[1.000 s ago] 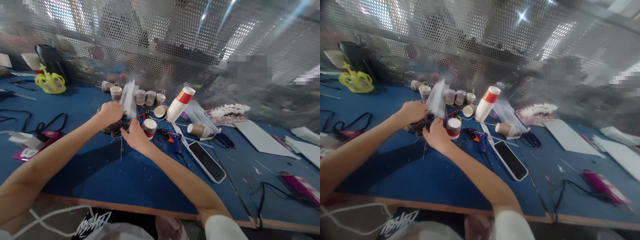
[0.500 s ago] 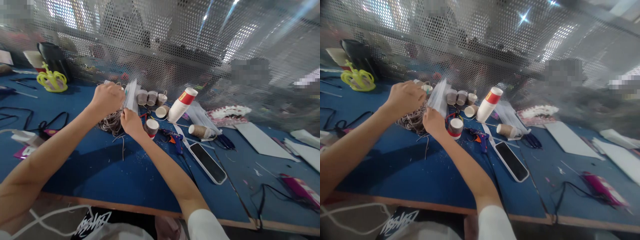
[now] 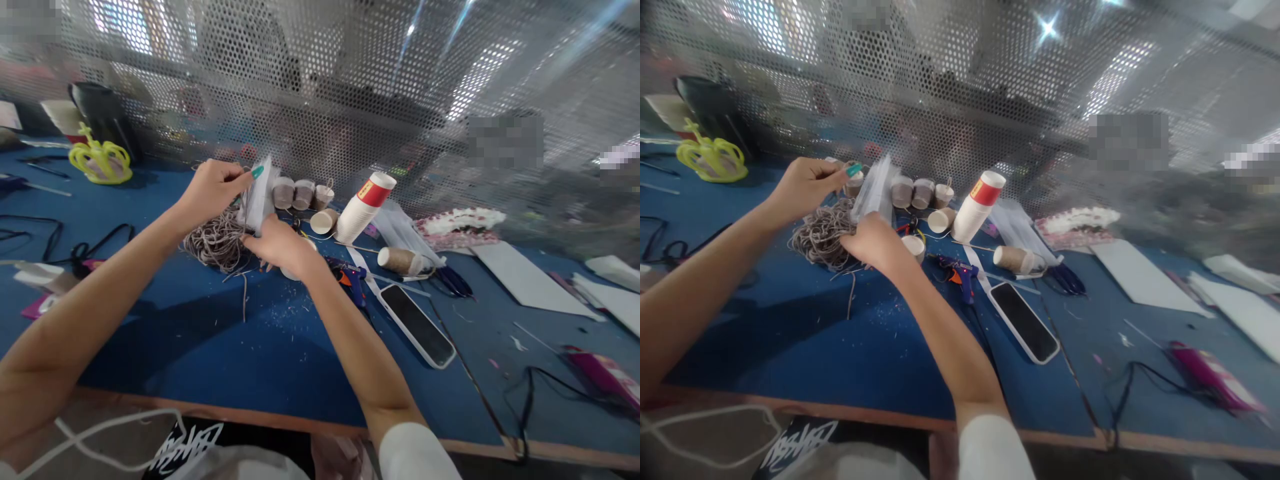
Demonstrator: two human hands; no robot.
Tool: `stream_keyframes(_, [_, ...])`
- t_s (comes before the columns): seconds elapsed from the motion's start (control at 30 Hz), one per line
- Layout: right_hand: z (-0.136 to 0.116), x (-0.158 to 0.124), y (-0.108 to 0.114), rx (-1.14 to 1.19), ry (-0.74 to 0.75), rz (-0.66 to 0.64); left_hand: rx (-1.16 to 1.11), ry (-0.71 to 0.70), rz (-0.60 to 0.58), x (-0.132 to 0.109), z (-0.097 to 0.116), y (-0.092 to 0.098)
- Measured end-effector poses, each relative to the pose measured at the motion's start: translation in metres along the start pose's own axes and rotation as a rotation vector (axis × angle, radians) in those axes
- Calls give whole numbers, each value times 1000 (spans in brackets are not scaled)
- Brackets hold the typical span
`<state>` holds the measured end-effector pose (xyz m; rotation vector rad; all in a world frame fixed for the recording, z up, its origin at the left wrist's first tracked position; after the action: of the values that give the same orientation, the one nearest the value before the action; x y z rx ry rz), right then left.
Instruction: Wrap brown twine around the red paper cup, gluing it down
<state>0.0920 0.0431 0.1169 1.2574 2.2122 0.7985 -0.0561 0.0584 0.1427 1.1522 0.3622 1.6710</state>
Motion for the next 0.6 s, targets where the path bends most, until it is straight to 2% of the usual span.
stream_keyframes(0.1, [-1, -3, 10, 182, 13, -68, -197, 38, -103, -1, 4, -3])
stream_keyframes(0.23, [5, 12, -1, 511, 79, -97, -336, -16, -264, -2, 7, -8])
stream_keyframes(0.3, [9, 20, -6, 579, 95, -47, -342, -35, -271, -1, 3, -11])
stream_keyframes(0.43, [18, 29, 5, 639, 71, 114, -264, -76, -140, 2, -7, -16])
stream_keyframes(0.47, [20, 30, 10, 642, 75, 153, -235, -131, -164, 1, -7, -18])
stream_keyframes(0.53, [24, 29, 20, 602, 98, 219, -185, -211, -311, -1, -8, -24])
stream_keyframes(0.6, [28, 28, 27, 523, 116, 270, -154, -217, -418, -4, -9, -31])
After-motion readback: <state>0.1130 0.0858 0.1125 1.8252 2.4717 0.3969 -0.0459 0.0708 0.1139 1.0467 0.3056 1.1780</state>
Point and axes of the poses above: each hand's wrist, its own x-axis towards the middle knuckle, its own y-axis out of the back of the hand, z = x × y, the point moved 2 cm from there along x, towards the middle knuckle, and after that the axes turned 15 degrees about x, right-handed, at the moved point
